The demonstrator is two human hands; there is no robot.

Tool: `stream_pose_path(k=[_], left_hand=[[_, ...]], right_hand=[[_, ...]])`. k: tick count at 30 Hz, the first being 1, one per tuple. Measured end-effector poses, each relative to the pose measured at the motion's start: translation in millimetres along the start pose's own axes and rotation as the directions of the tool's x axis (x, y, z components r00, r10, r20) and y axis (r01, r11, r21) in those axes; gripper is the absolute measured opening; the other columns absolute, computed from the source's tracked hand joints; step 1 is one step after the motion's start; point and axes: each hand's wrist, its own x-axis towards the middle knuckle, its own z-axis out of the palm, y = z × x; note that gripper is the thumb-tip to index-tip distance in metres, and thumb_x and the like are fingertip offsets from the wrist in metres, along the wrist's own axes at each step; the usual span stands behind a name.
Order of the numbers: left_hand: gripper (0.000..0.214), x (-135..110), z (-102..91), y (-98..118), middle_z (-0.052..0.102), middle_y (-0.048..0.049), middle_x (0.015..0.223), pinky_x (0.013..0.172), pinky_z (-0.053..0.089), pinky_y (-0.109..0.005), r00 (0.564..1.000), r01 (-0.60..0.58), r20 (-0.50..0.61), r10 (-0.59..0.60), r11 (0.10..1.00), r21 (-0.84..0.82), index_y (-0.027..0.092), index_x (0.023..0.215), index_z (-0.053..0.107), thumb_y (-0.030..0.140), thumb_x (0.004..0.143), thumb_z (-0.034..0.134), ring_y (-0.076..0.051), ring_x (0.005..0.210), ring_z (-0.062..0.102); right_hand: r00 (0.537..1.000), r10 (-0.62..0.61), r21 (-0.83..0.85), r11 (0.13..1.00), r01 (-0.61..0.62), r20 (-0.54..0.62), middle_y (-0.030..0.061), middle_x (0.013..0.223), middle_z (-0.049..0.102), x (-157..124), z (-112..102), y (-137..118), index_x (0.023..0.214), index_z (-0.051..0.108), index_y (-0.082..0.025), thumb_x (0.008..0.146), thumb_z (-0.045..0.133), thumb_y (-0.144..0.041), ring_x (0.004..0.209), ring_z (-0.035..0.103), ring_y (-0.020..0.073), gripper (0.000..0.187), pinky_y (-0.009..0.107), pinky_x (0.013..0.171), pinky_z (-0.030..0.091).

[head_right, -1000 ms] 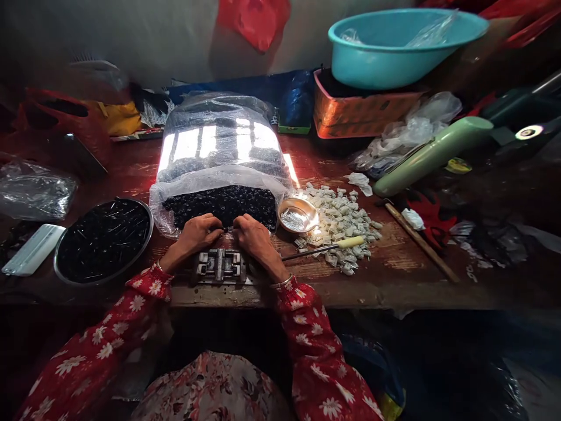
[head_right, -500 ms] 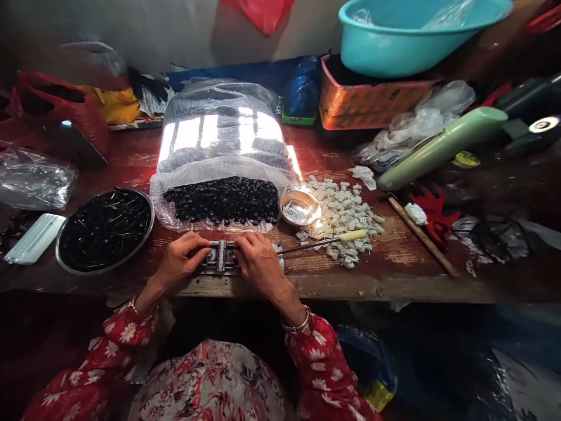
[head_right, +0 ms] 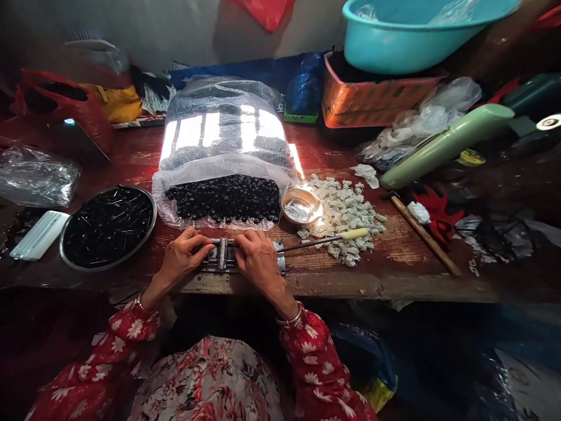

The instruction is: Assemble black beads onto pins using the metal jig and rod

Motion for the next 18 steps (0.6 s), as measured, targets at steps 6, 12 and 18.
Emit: stream_pose_path(k=[6, 12, 18], left_hand=[[0.017, -2, 1.5, -8, 0.059, -0.0015, 0.092, 0.08, 0.049, -0.028, 0.999, 0.044, 0.003, -0.044, 0.979, -0.198, 0.025, 0.106, 0.081, 0.035, 0.098, 0.07, -0.015, 0.083, 0.061], [0.022, -4, 0.4, -14, 0.063, -0.0023, 0.094, 0.075, 0.048, -0.027, 0.998, 0.063, 0.05, -0.049, 0.942, -0.33, 0.026, 0.113, 0.081, 0.032, 0.099, 0.066, -0.014, 0.081, 0.059], [0.019, -2, 2.2, -11, 0.059, -0.0007, 0.087, 0.062, 0.039, -0.026, 0.993, 0.114, 0.031, -0.111, 0.921, -0.373, 0.023, 0.106, 0.082, 0.031, 0.094, 0.069, -0.011, 0.069, 0.049]], right_hand=[[0.999, 0.032, -0.049, 0.998, -0.032, -0.003, 0.0059, 0.1, 0.067, -1, 0, -2, 0.096, 0.071, -0.023, 0.096, 0.065, -0.017, 0.098, 0.056, 0.0254, 0.009, 0.036, 0.08, 0.038], [0.997, 0.074, 0.014, 0.997, -0.073, -0.018, 0.0048, 0.1, 0.067, 0, 4, -3, 0.095, 0.073, -0.024, 0.093, 0.065, -0.016, 0.1, 0.056, 0.0249, 0.012, 0.037, 0.082, 0.037], [0.997, 0.081, 0.093, 0.993, -0.079, -0.01, 0.004, 0.1, 0.068, 1, 3, -2, 0.099, 0.076, -0.023, 0.094, 0.068, -0.016, 0.101, 0.059, 0.0239, 0.012, 0.036, 0.086, 0.04]])
